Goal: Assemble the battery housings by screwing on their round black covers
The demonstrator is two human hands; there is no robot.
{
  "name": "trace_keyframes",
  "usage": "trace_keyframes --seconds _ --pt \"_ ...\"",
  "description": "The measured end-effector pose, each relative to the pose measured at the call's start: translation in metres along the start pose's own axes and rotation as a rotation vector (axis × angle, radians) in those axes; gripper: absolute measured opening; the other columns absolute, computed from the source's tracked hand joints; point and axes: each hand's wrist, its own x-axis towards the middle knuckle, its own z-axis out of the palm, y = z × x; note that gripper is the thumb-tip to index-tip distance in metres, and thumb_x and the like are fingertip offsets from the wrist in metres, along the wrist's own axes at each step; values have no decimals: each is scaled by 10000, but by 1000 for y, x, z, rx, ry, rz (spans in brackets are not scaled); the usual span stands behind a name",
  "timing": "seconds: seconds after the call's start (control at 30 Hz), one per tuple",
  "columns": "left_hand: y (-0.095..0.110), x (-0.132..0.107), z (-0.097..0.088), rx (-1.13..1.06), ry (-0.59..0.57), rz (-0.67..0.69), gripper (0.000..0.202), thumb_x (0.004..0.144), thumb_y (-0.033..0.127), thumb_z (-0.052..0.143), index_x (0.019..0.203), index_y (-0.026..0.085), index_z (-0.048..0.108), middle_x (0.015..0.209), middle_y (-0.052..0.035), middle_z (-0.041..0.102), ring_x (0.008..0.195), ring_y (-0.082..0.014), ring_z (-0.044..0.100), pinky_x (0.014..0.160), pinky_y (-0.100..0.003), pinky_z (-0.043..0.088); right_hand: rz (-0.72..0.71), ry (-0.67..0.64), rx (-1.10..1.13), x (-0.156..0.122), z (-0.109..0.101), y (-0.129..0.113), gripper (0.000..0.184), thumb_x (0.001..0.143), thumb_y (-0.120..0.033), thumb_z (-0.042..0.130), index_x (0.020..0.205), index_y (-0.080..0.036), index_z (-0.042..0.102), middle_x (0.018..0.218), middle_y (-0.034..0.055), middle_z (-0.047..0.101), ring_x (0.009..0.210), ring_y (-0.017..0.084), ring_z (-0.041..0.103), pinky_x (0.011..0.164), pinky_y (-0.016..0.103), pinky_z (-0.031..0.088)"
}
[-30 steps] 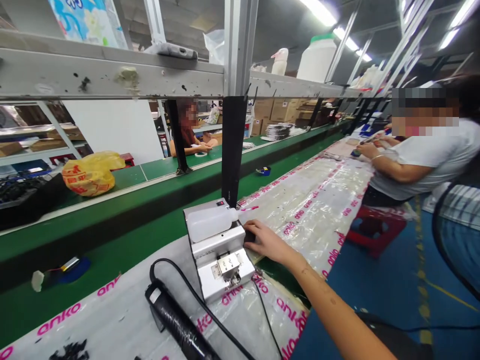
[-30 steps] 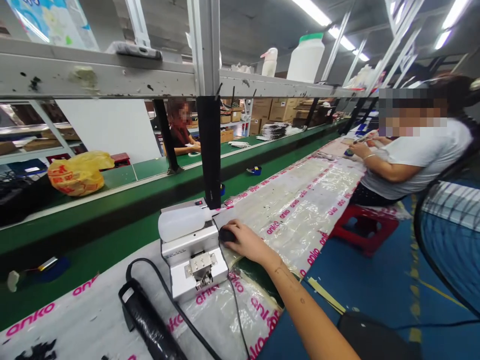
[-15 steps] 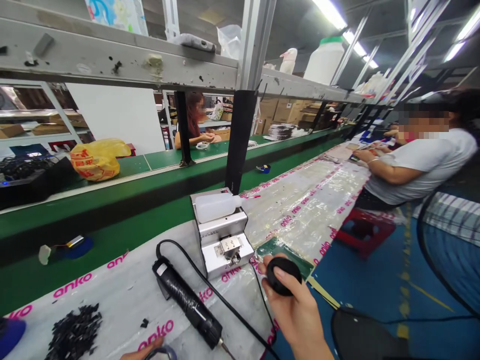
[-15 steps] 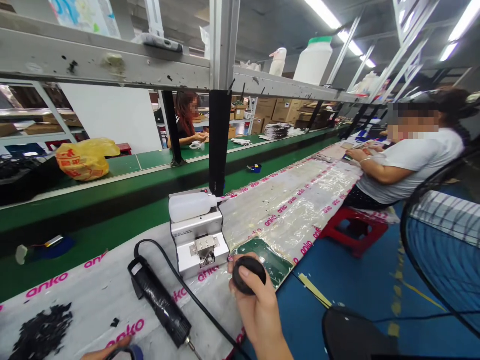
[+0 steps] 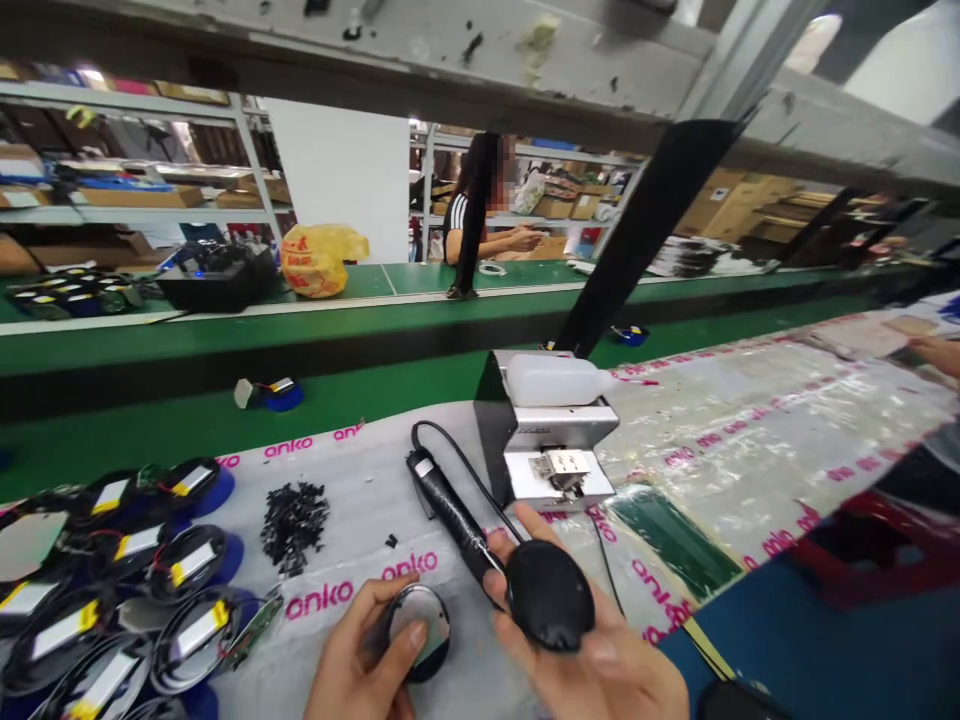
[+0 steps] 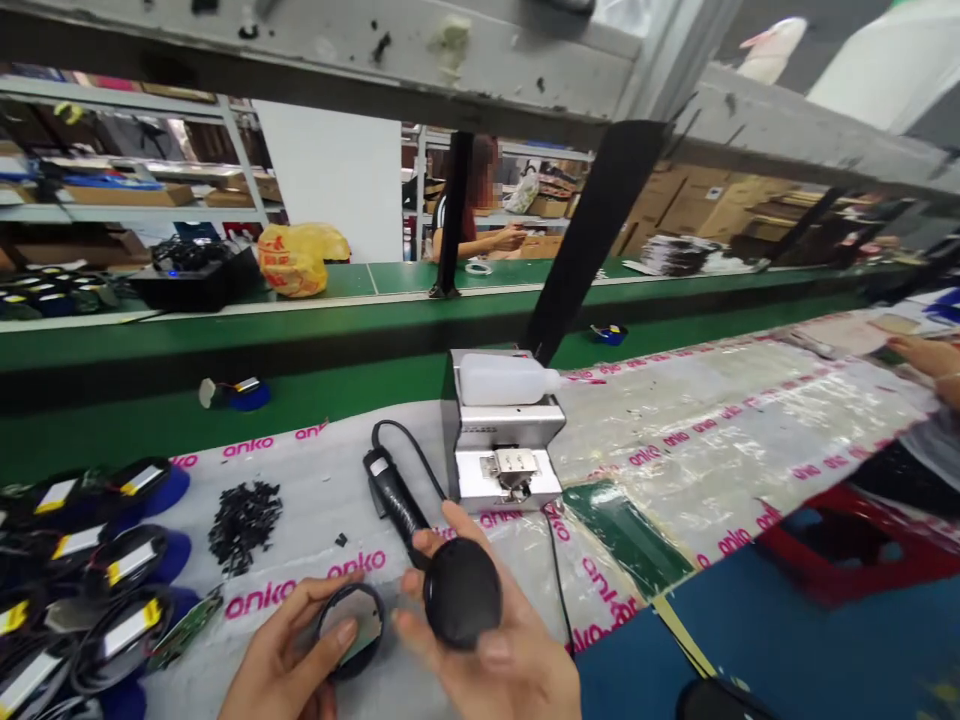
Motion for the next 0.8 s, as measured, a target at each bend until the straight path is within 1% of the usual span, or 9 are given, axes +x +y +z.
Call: trace_keyframes --seconds 0.07,0.17,0.3,0.4,0.5,0.53,0.6,0.7,0.8 --pt "0 -1 0 4 -5 5 564 635 609 858 969 184 698 945 -79 790 273 -28 486 282 -136 342 33 21 -60 2 3 9 712 835 -570 737 1474 -404 470 1435 97 554 1166 330 661 968 516 559" --pt "2 -1 -1 38 -20 -2 560 665 614 835 988 179 694 840 -60 778 291 -41 499 290 -124 317 23 23 -118 5 4 24 828 756 -598 814 1463 -415 424 1466 134 498 896 285 737 717 417 631" --pt "2 -2 -1 54 -9 -9 576 676 622 819 1025 180 698 960 -98 783 304 -33 491 289 -124 298 24 88 -211 6 0 33 647 767 -481 852 1292 -441 476 1493 103 474 667 164 703 496 263 554" --pt "1 -2 -1 65 4 -10 562 699 599 814 1056 183 695 952 -100 783 310 -34 490 292 -122 294 -25 33 -273 3 -6 30 492 797 -386 847 1191 -437 557 1465 55 486 845 198 721 675 322 603" --pt "1 -2 -2 76 -22 -27 559 719 590 803 1077 176 690 774 -60 761 310 -51 485 295 -126 304 -102 -143 -361 -1 -13 27 175 921 -450 691 1095 -440 684 1462 16 467 1096 279 676 910 458 574" --pt "2 -2 -2 78 -33 -30 555 727 589 798 1080 176 688 736 -48 749 310 -55 484 296 -127 308 -128 -175 -419 -2 -15 27 160 958 -450 634 1104 -457 700 1452 8 465 1142 289 657 952 482 557" --pt "3 -2 -3 81 -49 -35 538 737 578 793 1078 176 686 734 -43 745 317 -56 489 296 -125 313 -178 -133 -559 -6 -19 29 300 981 -418 608 1269 -500 630 1454 22 447 1221 296 618 1011 495 528" --pt "4 -2 -4 68 -49 -55 492 739 542 799 1058 184 688 854 -67 772 323 -41 491 293 -120 305 -185 -13 -749 -10 -23 36 606 925 -390 710 1472 -439 453 1501 87 389 1349 326 515 1078 507 476" --pt "6 -1 -3 53 -47 -74 458 739 508 801 1047 190 685 842 -56 766 318 -43 494 294 -125 306 -264 -27 -872 -12 -27 40 537 911 -363 737 1403 -406 526 1471 91 444 1377 330 485 1092 512 468"
